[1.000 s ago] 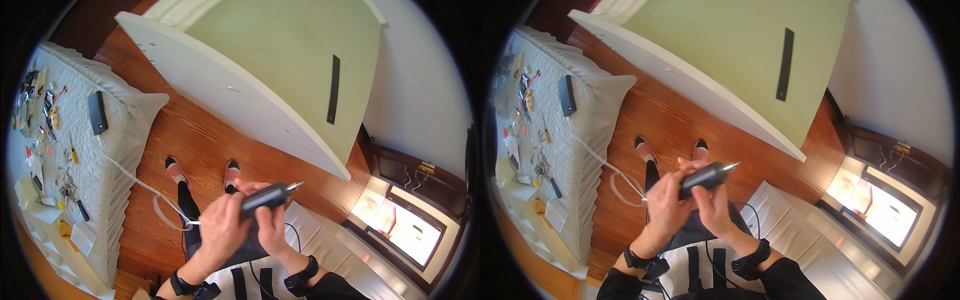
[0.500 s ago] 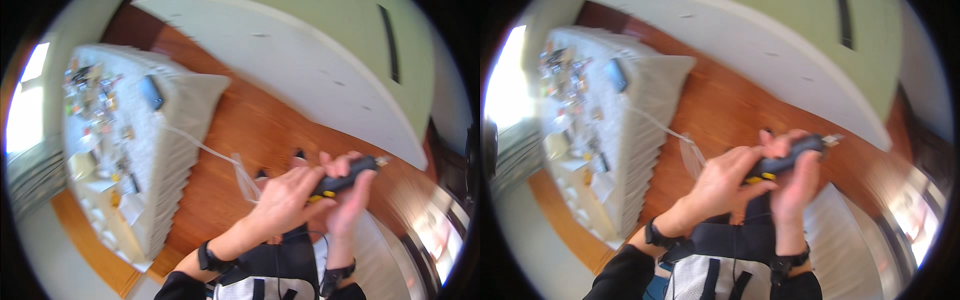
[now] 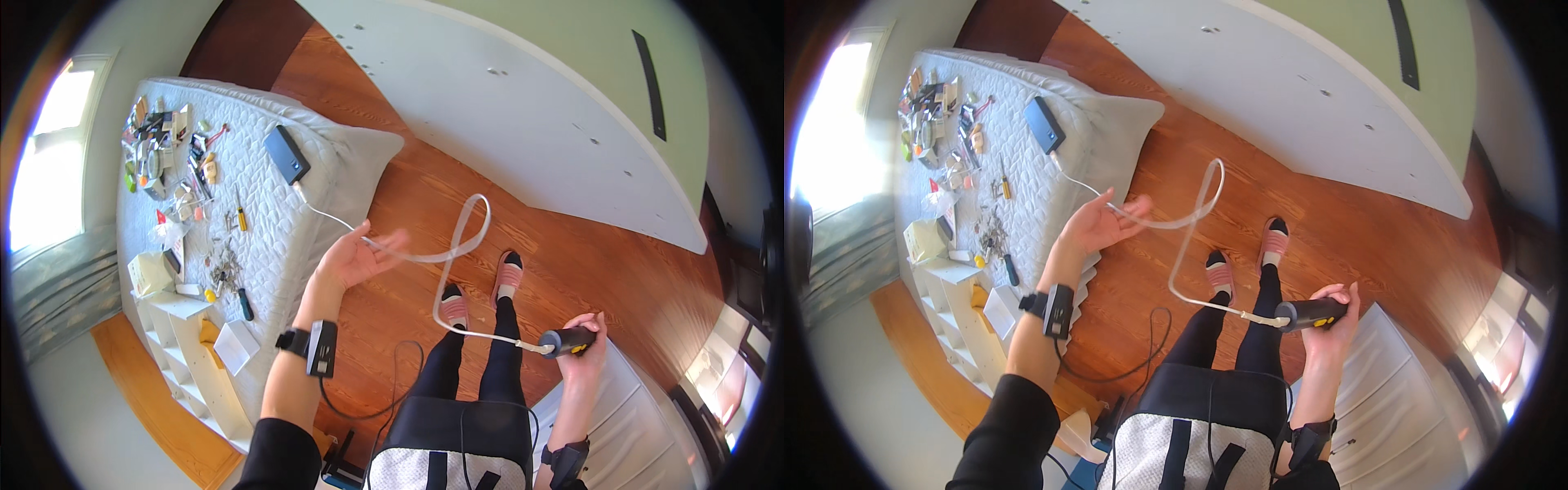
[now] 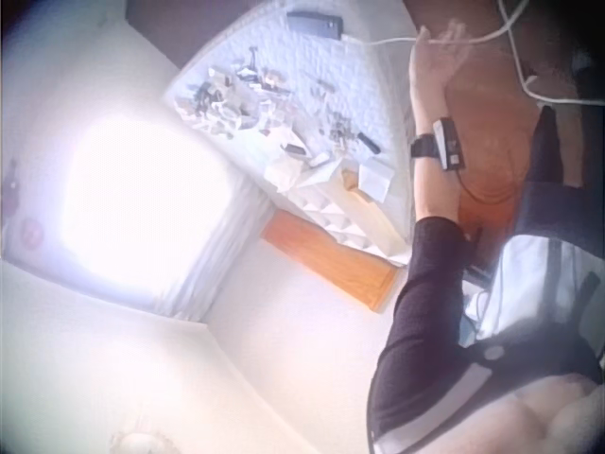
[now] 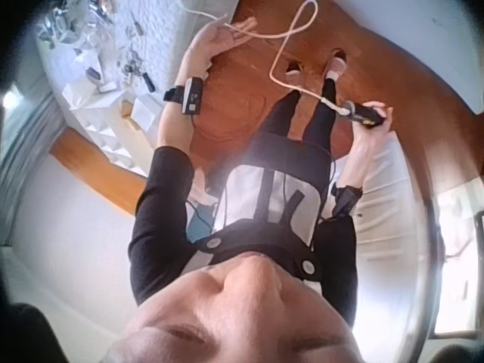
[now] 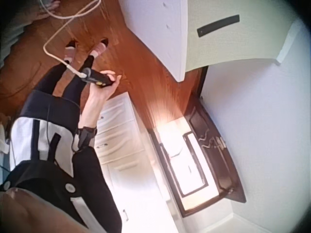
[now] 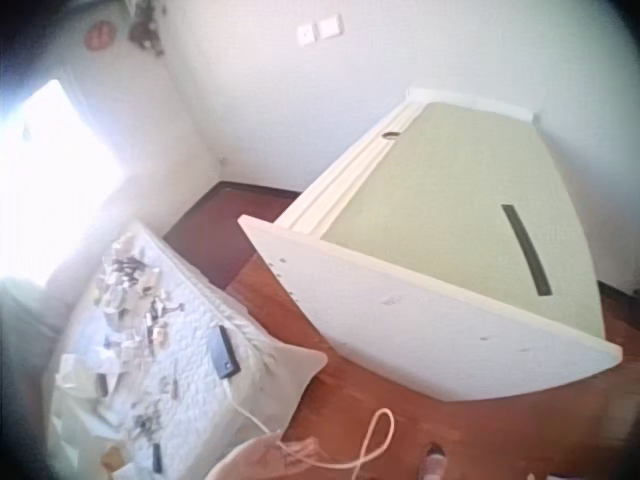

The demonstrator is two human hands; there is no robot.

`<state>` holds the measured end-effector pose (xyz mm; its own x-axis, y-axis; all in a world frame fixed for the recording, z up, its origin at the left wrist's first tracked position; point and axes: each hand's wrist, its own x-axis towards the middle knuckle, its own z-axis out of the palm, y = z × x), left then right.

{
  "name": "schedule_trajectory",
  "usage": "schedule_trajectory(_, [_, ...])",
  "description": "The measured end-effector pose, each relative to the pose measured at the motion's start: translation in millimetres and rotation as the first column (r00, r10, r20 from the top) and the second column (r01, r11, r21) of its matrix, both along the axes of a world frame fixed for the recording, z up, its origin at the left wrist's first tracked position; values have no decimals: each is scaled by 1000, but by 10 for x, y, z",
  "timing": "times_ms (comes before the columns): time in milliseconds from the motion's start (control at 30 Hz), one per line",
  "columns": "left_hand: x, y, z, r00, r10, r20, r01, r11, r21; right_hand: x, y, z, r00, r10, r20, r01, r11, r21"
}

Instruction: The person assembles a white cabinet by attaching a drawer and a black handle using a manual screwdriver and a corded electric screwdriver. They position the drawer, align the handle, and tighten screws into pre-drilled holes.

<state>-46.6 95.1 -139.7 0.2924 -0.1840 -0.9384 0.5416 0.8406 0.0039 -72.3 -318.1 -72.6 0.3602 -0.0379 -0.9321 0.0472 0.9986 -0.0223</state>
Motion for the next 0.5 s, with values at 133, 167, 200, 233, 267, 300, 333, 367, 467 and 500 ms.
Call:
schedule_trajectory(133, [-169,600,-215,942,219,253,-223,975,-14,-119,-349,-100,998,-67,-22,64,992,-107])
schedule_trajectory(167, [-221,892,-238,933,190,304,-216,975,52,-137,-484,-101,996,-91,-16,86,977,-194])
schedule_trajectory(200, [-262,1209,-229,950,135,281,-194,961,196,-166,-616,-79,1000,-7,30,15,960,-279])
schedule_trajectory(233, [-310,1482,-197,986,49,160,-116,888,444,-174,-765,-18,999,22,41,-5,928,-372])
schedule_trajectory(267, [-343,1653,-154,986,-135,-98,163,654,739,-164,-914,76,1000,8,27,6,879,-476])
schedule_trajectory(300, [-310,1731,-93,876,-224,-428,480,309,821,-152,-980,148,996,87,-7,-75,812,-579])
schedule_trajectory(333, [-188,1738,28,616,-334,-713,750,-28,661,-127,-1021,254,971,234,-58,-218,750,-624])
schedule_trajectory(367, [-170,1467,83,385,-67,-920,614,-726,310,-99,-993,350,925,375,-59,-327,708,-626])
schedule_trajectory(467, [-19,158,617,546,-774,-321,158,-281,947,87,-622,587,752,658,39,-502,610,-613])
schedule_trajectory(500, [23,-402,786,415,-910,7,111,58,992,160,-433,629,711,701,57,-518,577,-632])
